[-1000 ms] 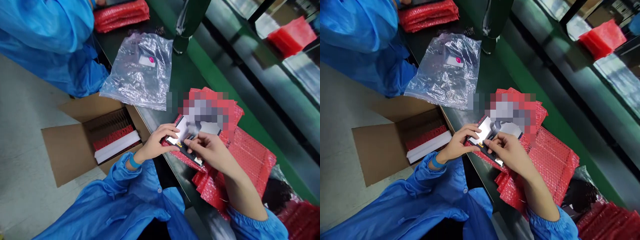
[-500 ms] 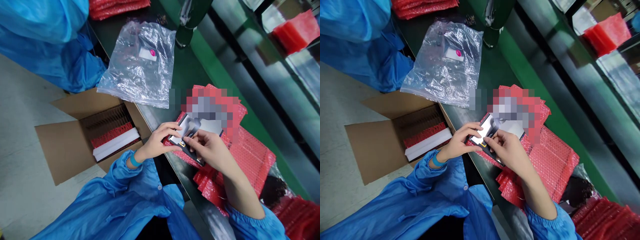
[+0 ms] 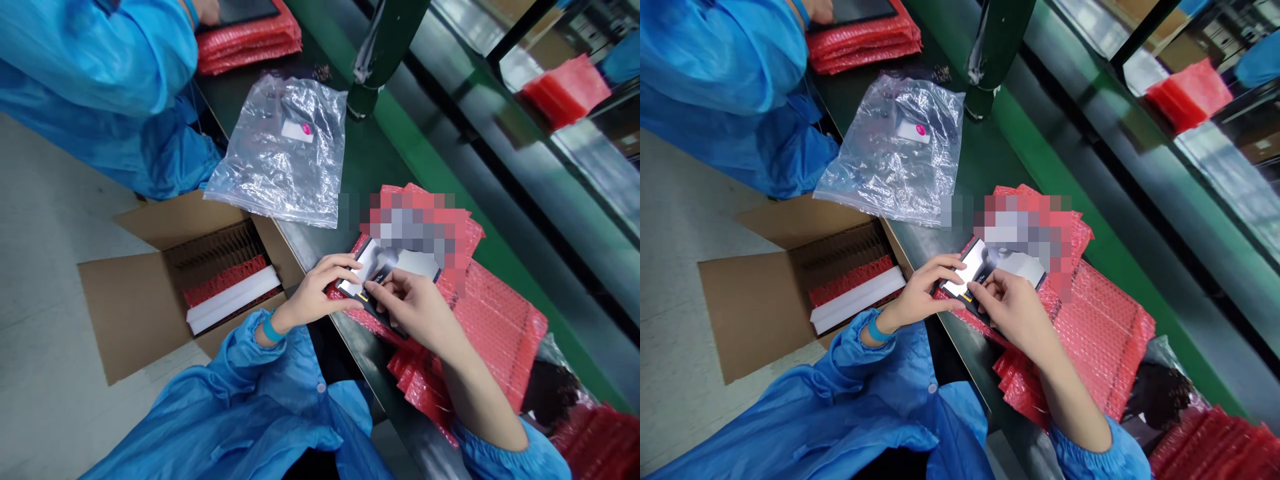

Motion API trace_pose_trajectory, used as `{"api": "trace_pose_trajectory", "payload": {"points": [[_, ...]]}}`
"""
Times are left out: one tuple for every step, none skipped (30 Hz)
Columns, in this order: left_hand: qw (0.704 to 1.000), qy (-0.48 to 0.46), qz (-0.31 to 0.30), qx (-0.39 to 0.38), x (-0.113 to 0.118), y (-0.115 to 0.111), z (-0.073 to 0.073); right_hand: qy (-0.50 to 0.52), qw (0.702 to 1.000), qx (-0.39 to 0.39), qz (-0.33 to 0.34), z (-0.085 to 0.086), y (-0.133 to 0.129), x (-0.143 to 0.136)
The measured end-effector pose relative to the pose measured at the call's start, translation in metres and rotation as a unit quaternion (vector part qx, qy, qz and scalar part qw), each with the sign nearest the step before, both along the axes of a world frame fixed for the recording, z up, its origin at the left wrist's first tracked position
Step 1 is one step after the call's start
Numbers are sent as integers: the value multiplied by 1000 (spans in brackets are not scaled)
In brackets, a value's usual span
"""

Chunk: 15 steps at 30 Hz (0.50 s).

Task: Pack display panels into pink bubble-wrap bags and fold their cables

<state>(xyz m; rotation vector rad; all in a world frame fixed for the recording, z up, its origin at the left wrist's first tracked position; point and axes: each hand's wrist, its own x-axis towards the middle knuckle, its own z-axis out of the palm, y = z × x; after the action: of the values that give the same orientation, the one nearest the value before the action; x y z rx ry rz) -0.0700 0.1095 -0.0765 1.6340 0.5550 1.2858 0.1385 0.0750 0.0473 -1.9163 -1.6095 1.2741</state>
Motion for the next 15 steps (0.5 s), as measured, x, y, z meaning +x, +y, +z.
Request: {"api": "trace_pose_trajectory", "payload": {"points": [[1000, 0, 0, 0, 0, 0, 0, 0, 1000, 4, 3, 0, 0, 0], [1000, 0, 0, 1, 0, 0, -1, 1, 1000, 3, 5, 0, 0, -1], [1000, 1, 0, 1, 0, 0, -1, 5, 1000, -1, 4, -1, -1, -1], [1000, 2, 0, 0, 0, -1, -2, 9, 1000, -8, 2, -1, -1, -1], [1000, 2, -1, -1, 0, -1, -2, 13, 1000, -17, 0, -2, -1, 0], [1000, 2, -1, -1, 1, -1, -3, 15, 1000, -26, -1, -3, -1, 1], [1000, 3, 0, -2, 1, -1, -3, 13, 999, -33, 2, -4, -2, 2], [1000, 3, 1, -3, 1, -2, -3, 5, 999, -35, 11, -6, -1, 3], [1000, 4, 3, -3, 1, -2, -4, -10, 999, -27, 24, -7, -1, 4], [1000, 5, 4, -5, 2, -2, -4, -31, 999, -13, 40, -7, -1, 4], [1000, 9, 4, -8, 1, -2, -3, -56, 997, 5, 58, -8, 0, 5], [1000, 14, 4, -9, 1, -2, -2, -83, 994, 22, 74, -8, 0, 5], [1000, 21, 3, -9, 0, -2, -1, -113, 989, 37, 86, -7, 0, 5], [1000, 31, 2, -4, -1, -2, 1, -142, 984, 47, 95, -6, -1, 4], [999, 45, -1, 6, -2, -2, 3, -171, 979, 51, 100, -6, -2, 4]]}}
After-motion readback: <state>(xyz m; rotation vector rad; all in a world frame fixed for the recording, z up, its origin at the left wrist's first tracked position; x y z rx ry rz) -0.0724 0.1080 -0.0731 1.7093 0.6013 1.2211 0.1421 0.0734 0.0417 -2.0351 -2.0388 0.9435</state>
